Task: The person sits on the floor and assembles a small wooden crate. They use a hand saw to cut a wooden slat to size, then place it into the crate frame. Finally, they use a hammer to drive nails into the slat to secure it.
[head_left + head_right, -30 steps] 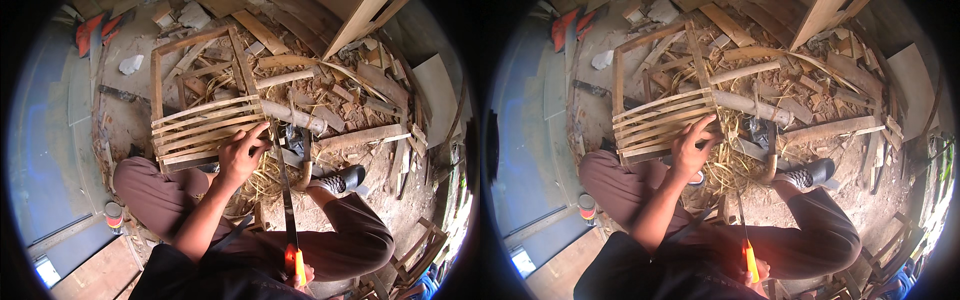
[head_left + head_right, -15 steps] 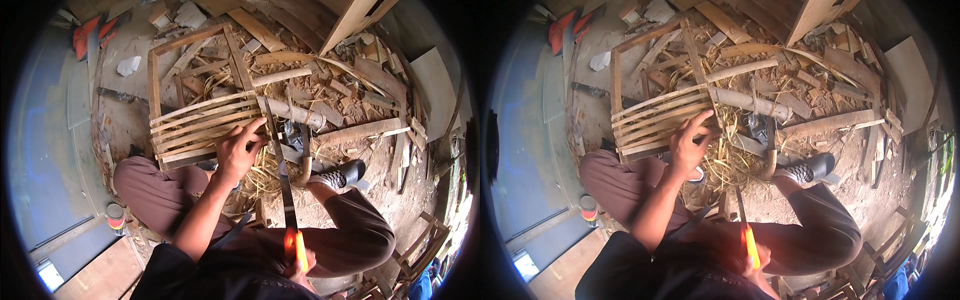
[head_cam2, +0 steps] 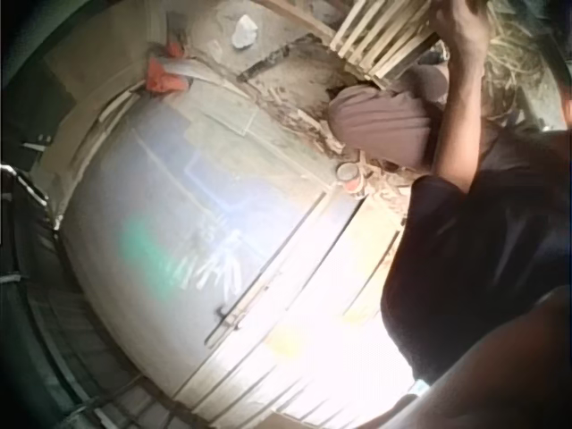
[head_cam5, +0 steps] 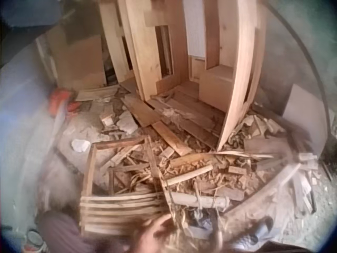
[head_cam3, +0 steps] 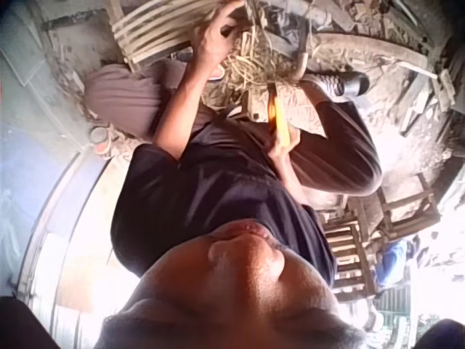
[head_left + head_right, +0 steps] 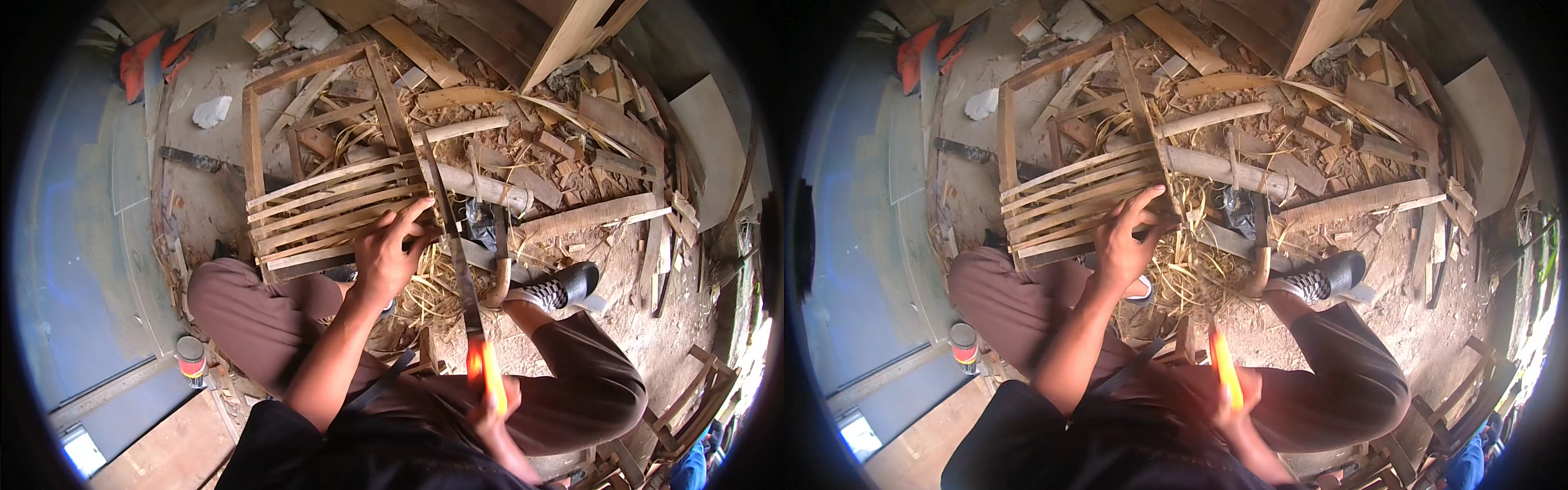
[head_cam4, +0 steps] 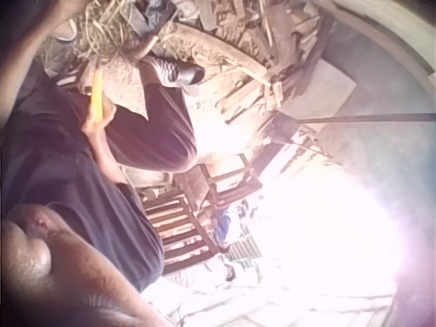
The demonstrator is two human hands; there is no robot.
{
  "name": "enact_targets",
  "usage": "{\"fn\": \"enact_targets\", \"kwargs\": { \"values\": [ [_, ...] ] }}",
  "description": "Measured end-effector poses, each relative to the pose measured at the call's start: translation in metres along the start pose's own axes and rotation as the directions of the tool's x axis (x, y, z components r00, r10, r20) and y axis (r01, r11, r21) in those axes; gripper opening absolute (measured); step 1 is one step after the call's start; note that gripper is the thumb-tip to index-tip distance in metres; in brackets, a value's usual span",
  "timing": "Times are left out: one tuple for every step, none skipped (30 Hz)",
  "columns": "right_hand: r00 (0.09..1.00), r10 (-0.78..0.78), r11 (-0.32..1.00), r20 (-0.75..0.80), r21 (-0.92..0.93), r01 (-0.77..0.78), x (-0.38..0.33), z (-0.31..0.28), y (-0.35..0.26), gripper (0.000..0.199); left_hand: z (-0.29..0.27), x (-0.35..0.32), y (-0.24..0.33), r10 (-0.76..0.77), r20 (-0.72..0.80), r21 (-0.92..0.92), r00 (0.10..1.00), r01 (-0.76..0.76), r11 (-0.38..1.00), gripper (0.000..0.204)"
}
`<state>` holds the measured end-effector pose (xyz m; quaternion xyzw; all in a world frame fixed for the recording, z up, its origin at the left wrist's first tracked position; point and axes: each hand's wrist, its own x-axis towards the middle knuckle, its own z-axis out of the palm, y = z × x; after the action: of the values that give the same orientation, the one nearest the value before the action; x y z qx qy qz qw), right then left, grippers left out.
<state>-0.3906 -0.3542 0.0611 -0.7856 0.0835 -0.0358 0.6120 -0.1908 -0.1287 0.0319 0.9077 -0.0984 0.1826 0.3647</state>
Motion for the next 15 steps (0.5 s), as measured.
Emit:
{"fn": "enact_targets", "kwargs": {
  "values": [
    [1.000, -0.001, 1.000, 0.005, -0.005, 0.001, 0.016, 0.011, 0.017, 0.070, 0.003, 0.000, 0.001, -0.005, -0.009, -0.016, 1.000, 0.004, 1.000, 0.066],
    [1.000, -0.020, 1.000, 0.018, 0.012, 0.019, 0.016, 0.018, 0.024, 0.069, 0.003, 0.003, 0.000, -0.008, -0.019, -0.026, 1.000, 0.008, 1.000, 0.066],
    [1.000, -0.021, 1.000, 0.010, 0.023, 0.021, 0.007, 0.017, 0.020, 0.070, 0.002, 0.004, -0.001, -0.011, -0.028, -0.036, 1.000, 0.010, 0.999, 0.066],
    [1.000, -0.024, 0.999, -0.003, 0.036, 0.024, 0.001, 0.019, 0.013, 0.070, 0.001, 0.002, 0.000, 0.005, -0.014, -0.043, 1.000, -0.006, 0.999, 0.065],
    [0.997, -0.018, 0.998, 0.078, -0.055, 0.022, -0.019, -0.006, 0.006, 0.056, -0.001, -0.001, 0.000, -0.002, -0.012, -0.027, 1.000, 0.001, 1.000, 0.065],
    [0.993, 0.021, 0.999, 0.112, 0.045, -0.026, -0.039, -0.022, -0.002, 0.062, -0.003, -0.001, -0.002, -0.003, -0.018, -0.008, 1.000, 0.003, 1.000, 0.064],
    [0.995, 0.040, 0.999, 0.093, -0.028, -0.038, -0.062, -0.039, -0.012, 0.068, -0.002, 0.001, -0.002, 0.008, -0.012, 0.003, 1.000, -0.008, 1.000, 0.064],
    [0.995, 0.026, 1.000, 0.099, 0.000, -0.026, -0.056, -0.040, -0.011, 0.069, -0.004, 0.001, 0.000, 0.018, 0.000, -0.009, 1.000, -0.018, 1.000, 0.065],
    [0.994, 0.011, 0.999, 0.106, 0.029, -0.014, -0.048, -0.039, -0.008, 0.069, -0.006, 0.004, -0.001, 0.016, -0.010, 0.005, 1.000, -0.016, 1.000, 0.065],
    [0.994, 0.021, 0.999, 0.103, 0.047, -0.026, -0.047, -0.038, -0.012, 0.070, -0.007, 0.002, -0.001, 0.008, 0.002, 0.005, 1.000, -0.008, 1.000, 0.066],
    [0.997, 0.042, 0.999, 0.072, 0.030, -0.044, -0.029, -0.026, -0.010, 0.067, -0.007, 0.004, -0.001, 0.016, 0.012, 0.000, 1.000, -0.016, 1.000, 0.066],
    [0.997, 0.063, 0.998, 0.036, 0.020, -0.064, -0.012, -0.014, -0.008, 0.068, -0.005, 0.002, 0.002, -0.003, 0.017, -0.008, 1.000, 0.003, 1.000, 0.065],
    [0.997, 0.083, 0.996, -0.003, 0.010, -0.083, 0.004, -0.002, -0.003, 0.072, -0.001, 0.003, 0.003, 0.011, 0.013, -0.020, 1.000, -0.010, 1.000, 0.064],
    [0.998, 0.066, 0.996, 0.001, 0.053, -0.066, 0.016, 0.011, 0.008, 0.072, 0.001, 0.003, 0.003, 0.016, 0.007, -0.026, 1.000, -0.016, 1.000, 0.063],
    [0.999, 0.046, 0.994, 0.008, 0.104, -0.046, 0.023, 0.022, 0.014, 0.073, 0.000, 0.004, 0.001, 0.023, 0.000, -0.023, 1.000, -0.023, 0.999, 0.062]
  ]
}}
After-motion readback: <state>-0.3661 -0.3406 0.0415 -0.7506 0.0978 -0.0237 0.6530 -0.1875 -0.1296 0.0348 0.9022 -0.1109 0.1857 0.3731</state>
